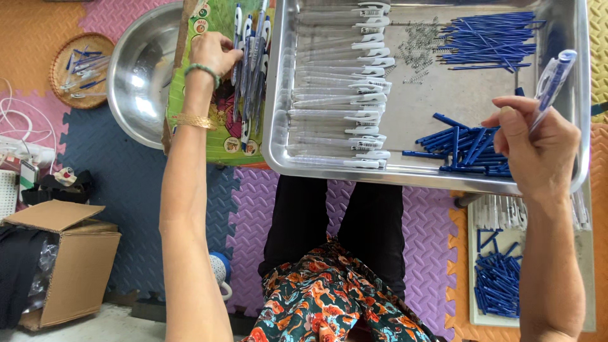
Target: The person assembles ballpoint pens by hand, inserting ink refills into pen barrels and capping them before placing them on a tray.
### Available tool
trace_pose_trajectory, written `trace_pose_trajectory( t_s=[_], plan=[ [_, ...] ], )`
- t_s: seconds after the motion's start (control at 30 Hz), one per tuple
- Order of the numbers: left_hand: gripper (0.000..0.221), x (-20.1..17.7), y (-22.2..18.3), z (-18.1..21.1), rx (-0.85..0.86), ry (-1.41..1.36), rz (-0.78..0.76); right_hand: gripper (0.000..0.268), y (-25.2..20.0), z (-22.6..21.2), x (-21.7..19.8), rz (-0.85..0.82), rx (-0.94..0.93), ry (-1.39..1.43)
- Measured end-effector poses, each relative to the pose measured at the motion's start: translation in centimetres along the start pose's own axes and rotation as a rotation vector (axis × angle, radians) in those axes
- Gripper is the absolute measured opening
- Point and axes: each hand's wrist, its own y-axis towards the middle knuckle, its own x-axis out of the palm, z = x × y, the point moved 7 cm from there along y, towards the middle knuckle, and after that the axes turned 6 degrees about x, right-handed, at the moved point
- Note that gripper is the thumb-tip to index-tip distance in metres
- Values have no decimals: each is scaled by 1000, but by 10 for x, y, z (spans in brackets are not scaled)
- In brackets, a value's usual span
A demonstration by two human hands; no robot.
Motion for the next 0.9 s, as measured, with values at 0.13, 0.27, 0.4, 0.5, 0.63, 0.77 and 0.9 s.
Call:
trace_pose_trajectory(
  t_s=[0.13,0.27,0.4,0.5,0.63,0.77,0.9],
  plan=[
    [31,-18,-36,10,-122,-103,-138,30,-6,4,-4,68,-31,37],
    [22,-72,-106,53,-59,-718,-52,81,-15,14,-20,199,2,18],
    [60,-81,-151,104,272,-1057,-209,75,-12,-4,-9,258,6,237],
    [46,-57,-178,141,323,-1242,-294,59,-3,-29,16,187,86,476],
    [32,-32,-207,197,445,-1312,-389,10,15,-89,65,-74,-49,674],
    [42,-7,-221,227,543,-1374,-523,11,23,-127,97,-96,-181,590],
    [52,21,-220,233,494,-1428,-448,15,30,-112,113,59,-256,578]
  ],
)
